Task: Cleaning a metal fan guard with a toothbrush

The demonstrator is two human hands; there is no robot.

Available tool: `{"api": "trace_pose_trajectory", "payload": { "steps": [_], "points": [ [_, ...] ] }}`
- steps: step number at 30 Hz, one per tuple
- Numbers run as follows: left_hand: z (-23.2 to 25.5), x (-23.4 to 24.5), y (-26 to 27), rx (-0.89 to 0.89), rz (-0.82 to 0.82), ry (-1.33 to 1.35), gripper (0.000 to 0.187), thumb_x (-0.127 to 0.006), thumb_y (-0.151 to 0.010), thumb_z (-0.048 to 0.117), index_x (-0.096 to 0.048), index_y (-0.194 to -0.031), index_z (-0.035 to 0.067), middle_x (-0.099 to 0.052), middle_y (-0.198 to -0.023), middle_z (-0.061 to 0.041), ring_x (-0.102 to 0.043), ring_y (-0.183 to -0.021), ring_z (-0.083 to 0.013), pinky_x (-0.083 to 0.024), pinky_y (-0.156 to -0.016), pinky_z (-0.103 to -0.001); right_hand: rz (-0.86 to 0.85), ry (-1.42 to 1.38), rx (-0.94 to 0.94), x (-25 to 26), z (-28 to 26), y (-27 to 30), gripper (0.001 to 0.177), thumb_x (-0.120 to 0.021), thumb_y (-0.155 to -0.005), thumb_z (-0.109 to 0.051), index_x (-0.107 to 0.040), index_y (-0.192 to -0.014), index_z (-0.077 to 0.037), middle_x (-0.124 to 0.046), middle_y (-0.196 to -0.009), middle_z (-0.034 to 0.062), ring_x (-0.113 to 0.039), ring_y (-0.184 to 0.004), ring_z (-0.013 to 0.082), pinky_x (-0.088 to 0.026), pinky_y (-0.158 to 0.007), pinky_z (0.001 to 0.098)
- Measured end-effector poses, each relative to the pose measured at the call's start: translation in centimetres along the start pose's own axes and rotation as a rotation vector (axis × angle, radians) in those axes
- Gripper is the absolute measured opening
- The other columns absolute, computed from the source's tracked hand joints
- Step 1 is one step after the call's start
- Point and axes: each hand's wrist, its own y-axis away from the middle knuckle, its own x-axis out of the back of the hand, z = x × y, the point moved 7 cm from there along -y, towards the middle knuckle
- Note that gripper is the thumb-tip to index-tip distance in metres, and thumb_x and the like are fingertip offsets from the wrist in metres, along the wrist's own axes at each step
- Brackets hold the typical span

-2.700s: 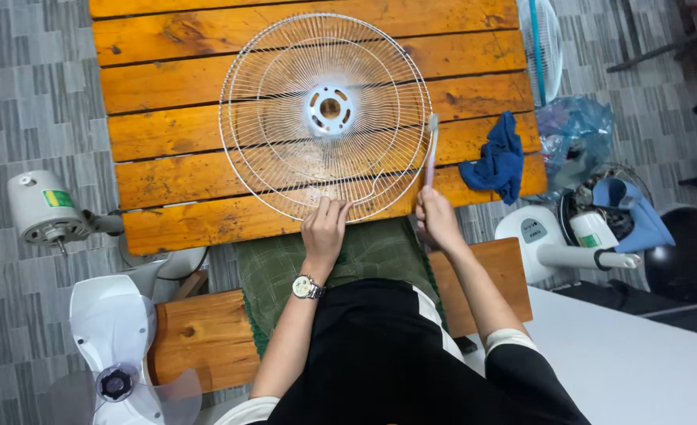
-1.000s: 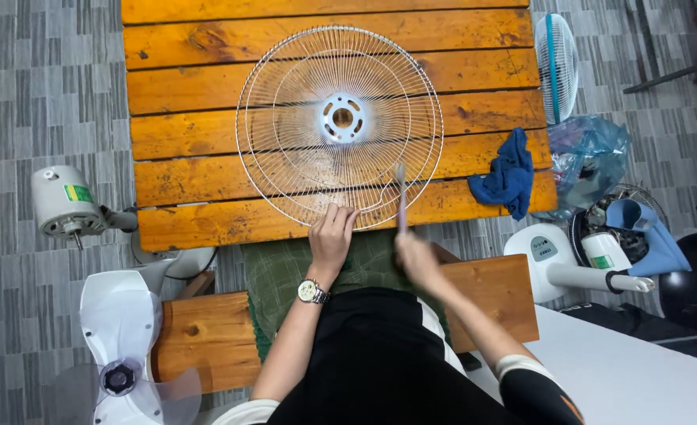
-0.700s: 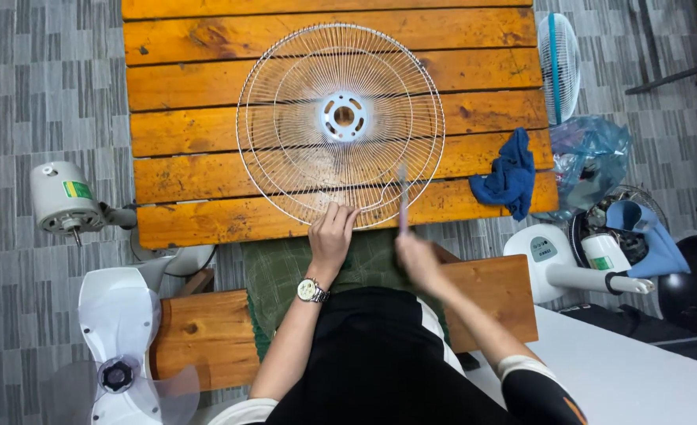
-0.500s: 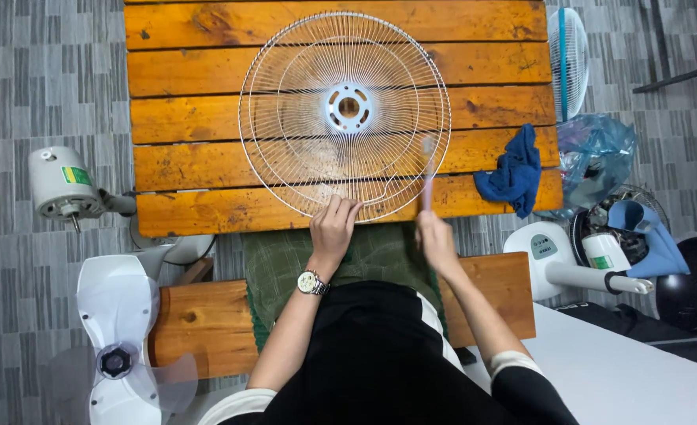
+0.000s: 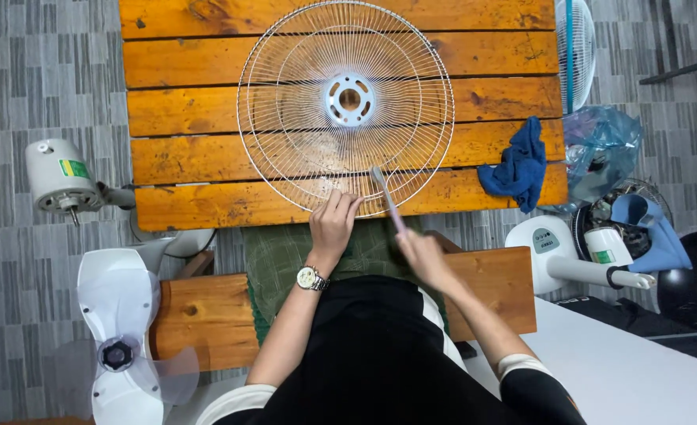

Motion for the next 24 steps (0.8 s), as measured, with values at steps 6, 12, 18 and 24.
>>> {"api": "trace_pose_trajectory", "payload": {
  "steps": [6,12,18,24],
  "points": [
    [-0.2,-0.3,0.3,0.009,0.038,-0.008,0.017,-0.075,-0.095,0.031,-0.064,-0.086,0.021,-0.051,-0.070,0.006,-0.066,-0.060,-0.0211,-0.053,-0.056,-0.029,0.058,0.220,-0.147,-1.1,0.3,-1.3,0.046,-0.044,-0.107,-0.040,-0.070,-0.088,-0.007,-0.069,-0.062,0.0196,-0.075,-0.068,0.0357,-0.058,-0.058,0.0457],
    [-0.1,0.2,-0.4,0.008,0.030,0.002,0.016,-0.074,-0.095,0.030,-0.064,-0.088,0.020,-0.051,-0.070,0.005,-0.067,-0.062,-0.0226,-0.054,-0.056,-0.031,0.178,0.171,-0.115,4.3,1.5,-3.6,0.042,-0.045,-0.109,-0.035,-0.068,-0.100,-0.002,-0.066,-0.065,0.0261,-0.072,-0.074,0.0415,-0.052,-0.062,0.0554],
    [0.3,0.7,-0.5,0.020,0.047,0.038,0.015,-0.074,-0.095,0.028,-0.064,-0.088,0.020,-0.050,-0.069,0.004,-0.067,-0.061,-0.0240,-0.054,-0.056,-0.031,0.081,0.081,-0.127,5.7,0.0,-1.9,0.052,-0.041,-0.107,-0.033,-0.071,-0.091,0.006,-0.065,-0.070,0.0359,-0.067,-0.084,0.0522,-0.044,-0.067,0.0633],
    [-0.2,0.0,0.2,0.023,0.039,0.015,0.015,-0.075,-0.095,0.030,-0.066,-0.089,0.020,-0.053,-0.071,0.006,-0.068,-0.062,-0.0219,-0.054,-0.057,-0.030,-0.130,0.206,-0.173,0.5,-1.4,0.5,0.046,-0.046,-0.103,-0.044,-0.070,-0.094,-0.007,-0.067,-0.063,0.0242,-0.075,-0.075,0.0390,-0.057,-0.061,0.0513]
  ]
}}
